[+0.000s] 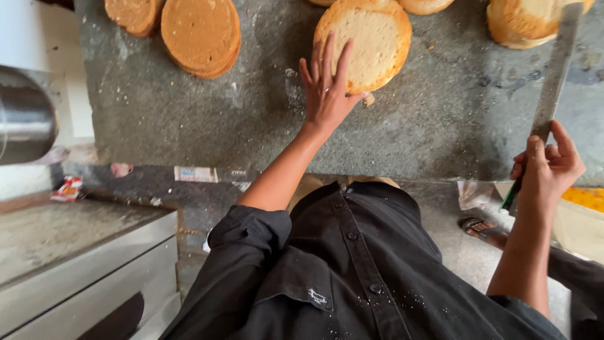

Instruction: The person spreads cream onto several small cake layers with a spatula, stacks the layers, and moves a finished cake stack to another area.

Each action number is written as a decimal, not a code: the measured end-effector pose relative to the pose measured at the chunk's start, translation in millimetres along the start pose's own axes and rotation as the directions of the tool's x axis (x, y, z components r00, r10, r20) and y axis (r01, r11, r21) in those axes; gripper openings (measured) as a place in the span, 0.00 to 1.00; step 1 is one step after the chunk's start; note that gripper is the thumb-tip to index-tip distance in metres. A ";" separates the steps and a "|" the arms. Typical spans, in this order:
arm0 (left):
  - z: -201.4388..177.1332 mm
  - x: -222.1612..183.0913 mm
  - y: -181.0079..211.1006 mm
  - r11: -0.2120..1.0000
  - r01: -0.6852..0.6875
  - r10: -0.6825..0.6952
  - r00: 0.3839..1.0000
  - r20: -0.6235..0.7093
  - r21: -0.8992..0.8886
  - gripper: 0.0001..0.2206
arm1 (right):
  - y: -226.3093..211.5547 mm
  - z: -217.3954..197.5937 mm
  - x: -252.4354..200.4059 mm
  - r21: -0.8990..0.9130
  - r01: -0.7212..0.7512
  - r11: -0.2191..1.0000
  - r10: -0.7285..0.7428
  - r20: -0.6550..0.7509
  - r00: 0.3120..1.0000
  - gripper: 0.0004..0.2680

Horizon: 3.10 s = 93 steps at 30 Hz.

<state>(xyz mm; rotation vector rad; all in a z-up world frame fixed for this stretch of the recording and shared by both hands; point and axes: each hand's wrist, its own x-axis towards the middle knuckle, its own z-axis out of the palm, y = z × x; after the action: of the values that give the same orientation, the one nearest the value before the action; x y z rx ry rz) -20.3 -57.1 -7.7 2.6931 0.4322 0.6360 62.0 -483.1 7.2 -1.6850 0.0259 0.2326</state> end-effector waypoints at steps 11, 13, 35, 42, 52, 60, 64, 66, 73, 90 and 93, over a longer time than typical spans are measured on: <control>-26.6 -19.8 17.5 0.909 0.275 -0.267 0.961 0.068 -0.312 0.57 | 55.2 2.9 2.6 -0.035 0.196 0.980 -0.199 -0.129 0.972 0.11; -27.1 -22.3 14.0 0.903 0.250 -0.233 0.968 0.090 -0.350 0.59 | 58.9 2.8 1.3 -0.021 0.188 0.982 -0.189 -0.152 0.970 0.11; 13.1 -54.3 18.0 0.733 0.509 -0.475 0.858 0.197 -0.450 0.58 | 36.7 -27.5 85.8 0.126 0.148 0.981 -0.132 -0.128 0.983 0.11; 41.0 -41.3 50.1 0.835 0.485 -0.525 0.844 -0.113 -0.259 0.61 | 46.8 -59.0 141.2 0.059 0.101 0.993 -0.097 -0.075 0.993 0.10; 43.1 -27.2 69.0 0.756 0.613 -0.652 0.737 -0.180 -0.229 0.61 | 25.6 -59.0 134.2 -0.044 0.113 0.993 -0.111 0.044 0.993 0.10; 56.7 -18.0 112.8 0.801 0.555 -0.596 0.772 -0.218 -0.225 0.74 | 17.5 -59.3 131.1 -0.042 0.120 0.992 -0.118 0.047 0.992 0.08; 59.6 3.8 112.2 0.696 0.677 -0.718 0.645 -0.262 -0.240 0.72 | 5.7 -50.9 131.4 -0.034 0.102 0.994 -0.100 0.055 0.993 0.08; 55.6 1.8 113.9 0.712 0.663 -0.701 0.659 -0.271 -0.229 0.72 | 2.6 -52.4 128.6 -0.021 0.099 0.995 -0.098 0.061 0.993 0.08; 52.1 -2.4 129.4 0.758 0.616 -0.651 0.731 -0.203 -0.214 0.67 | 1.5 -51.7 130.2 -0.041 0.080 0.996 -0.078 0.055 0.995 0.08; 52.7 16.5 107.4 0.931 0.295 -0.294 0.955 -0.037 0.214 0.64 | -9.0 -45.0 130.4 -0.132 0.091 0.987 -0.088 0.030 0.996 0.09; 50.8 22.5 107.0 0.925 0.297 -0.306 0.952 0.002 0.235 0.63 | -12.1 -42.6 131.2 -0.102 0.106 0.989 -0.103 0.037 0.994 0.09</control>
<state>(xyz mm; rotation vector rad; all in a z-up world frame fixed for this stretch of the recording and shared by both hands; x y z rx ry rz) 45.8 -157.6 -0.4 2.7616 0.9434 0.4668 198.1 -507.9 1.7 -1.7805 -0.0996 0.1837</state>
